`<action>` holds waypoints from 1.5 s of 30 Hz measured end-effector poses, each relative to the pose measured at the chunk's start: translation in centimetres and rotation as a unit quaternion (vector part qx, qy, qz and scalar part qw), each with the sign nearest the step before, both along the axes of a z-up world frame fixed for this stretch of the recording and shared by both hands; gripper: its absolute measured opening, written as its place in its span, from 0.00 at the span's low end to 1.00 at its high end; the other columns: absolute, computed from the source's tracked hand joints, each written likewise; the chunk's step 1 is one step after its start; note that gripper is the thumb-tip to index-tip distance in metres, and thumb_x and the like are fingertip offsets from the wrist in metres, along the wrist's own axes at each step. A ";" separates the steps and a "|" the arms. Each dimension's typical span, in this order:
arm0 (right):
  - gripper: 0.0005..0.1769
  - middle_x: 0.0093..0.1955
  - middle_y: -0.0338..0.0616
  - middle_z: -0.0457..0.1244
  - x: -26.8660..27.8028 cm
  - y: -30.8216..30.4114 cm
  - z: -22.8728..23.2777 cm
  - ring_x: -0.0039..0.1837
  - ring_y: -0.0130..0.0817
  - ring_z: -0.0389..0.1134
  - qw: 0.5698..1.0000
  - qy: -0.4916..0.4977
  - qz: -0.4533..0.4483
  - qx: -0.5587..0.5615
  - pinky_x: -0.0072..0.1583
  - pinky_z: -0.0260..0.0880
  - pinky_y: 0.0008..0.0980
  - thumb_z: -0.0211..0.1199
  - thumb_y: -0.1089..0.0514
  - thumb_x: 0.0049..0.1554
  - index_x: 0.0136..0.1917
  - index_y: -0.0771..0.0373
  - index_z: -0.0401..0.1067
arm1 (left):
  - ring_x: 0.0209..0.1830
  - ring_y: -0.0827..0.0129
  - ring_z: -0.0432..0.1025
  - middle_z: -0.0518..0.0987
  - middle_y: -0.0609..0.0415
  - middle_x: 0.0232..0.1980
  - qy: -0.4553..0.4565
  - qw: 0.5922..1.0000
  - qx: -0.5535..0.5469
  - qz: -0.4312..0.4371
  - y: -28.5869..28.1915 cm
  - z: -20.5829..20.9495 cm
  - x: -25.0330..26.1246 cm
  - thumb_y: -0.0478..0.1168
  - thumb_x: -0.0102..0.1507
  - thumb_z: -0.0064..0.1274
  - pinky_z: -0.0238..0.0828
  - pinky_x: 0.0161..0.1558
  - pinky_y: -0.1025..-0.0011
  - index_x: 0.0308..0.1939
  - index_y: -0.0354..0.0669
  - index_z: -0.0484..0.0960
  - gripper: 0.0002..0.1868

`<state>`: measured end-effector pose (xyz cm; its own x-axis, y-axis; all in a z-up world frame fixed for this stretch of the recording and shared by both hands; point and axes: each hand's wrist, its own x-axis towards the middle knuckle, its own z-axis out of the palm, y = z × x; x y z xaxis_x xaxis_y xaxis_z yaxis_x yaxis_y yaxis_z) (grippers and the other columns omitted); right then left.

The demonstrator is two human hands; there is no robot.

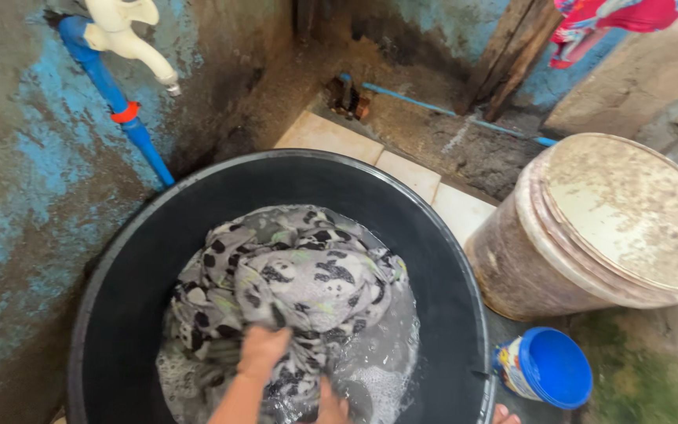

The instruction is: The person washes clothes in a large black basin by hand, repeatedly scrubbing, lifting, and plunging the fabric into soapy water.

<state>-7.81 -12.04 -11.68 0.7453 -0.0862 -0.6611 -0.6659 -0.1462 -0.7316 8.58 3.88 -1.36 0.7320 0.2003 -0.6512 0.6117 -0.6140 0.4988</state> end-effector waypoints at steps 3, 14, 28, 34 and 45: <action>0.45 0.66 0.48 0.60 0.4 1.7 0.3 0.68 0.50 0.63 0.983 0.068 -0.111 0.132 0.70 0.62 0.55 0.76 0.47 0.46 0.71 0.53 0.57 | 0.63 0.55 0.73 0.83 0.53 0.55 -0.012 1.000 -0.012 -0.016 -3.6 6.9 0.2 0.55 0.53 0.55 0.61 0.63 0.48 0.53 0.58 0.84 0.24; 0.26 0.56 0.54 0.65 6.2 -7.9 8.5 0.58 0.57 0.67 0.839 0.176 -0.379 0.348 0.62 0.67 0.64 0.56 0.44 0.56 0.63 0.60 0.62 | 0.61 0.56 0.71 0.79 0.48 0.57 -0.202 0.863 -0.215 -0.409 -8.2 6.4 -1.7 0.44 0.51 0.61 0.64 0.64 0.66 0.49 0.55 0.88 0.21; 0.18 0.45 0.48 0.65 21.7 -27.2 20.1 0.43 0.46 0.61 0.987 0.021 -0.048 -0.149 0.44 0.61 0.50 0.63 0.41 0.57 0.51 0.56 0.73 | 0.76 0.38 0.47 0.45 0.42 0.78 0.050 0.988 0.145 0.021 3.2 -4.9 -8.1 0.64 0.49 0.73 0.49 0.69 0.38 0.77 0.49 0.42 0.66; 0.38 0.77 0.68 0.48 10.9 -16.6 4.0 0.76 0.65 0.51 0.935 -0.045 0.034 -0.349 0.72 0.57 0.55 0.59 0.36 0.54 0.73 0.51 0.58 | 0.69 0.41 0.62 0.66 0.28 0.70 0.085 0.983 0.019 0.159 -1.9 -15.1 -12.0 0.76 0.51 0.65 0.58 0.69 0.54 0.75 0.34 0.56 0.65; 0.12 0.44 0.41 0.68 7.1 3.8 14.5 0.47 0.31 0.67 0.908 -0.184 -0.155 0.342 0.50 0.68 0.31 0.58 0.60 0.48 0.46 0.66 0.75 | 0.31 0.60 0.78 0.84 0.49 0.37 0.123 0.570 -0.768 0.265 0.4 -4.6 -4.1 0.68 0.67 0.45 0.77 0.39 0.60 0.42 0.39 0.82 0.33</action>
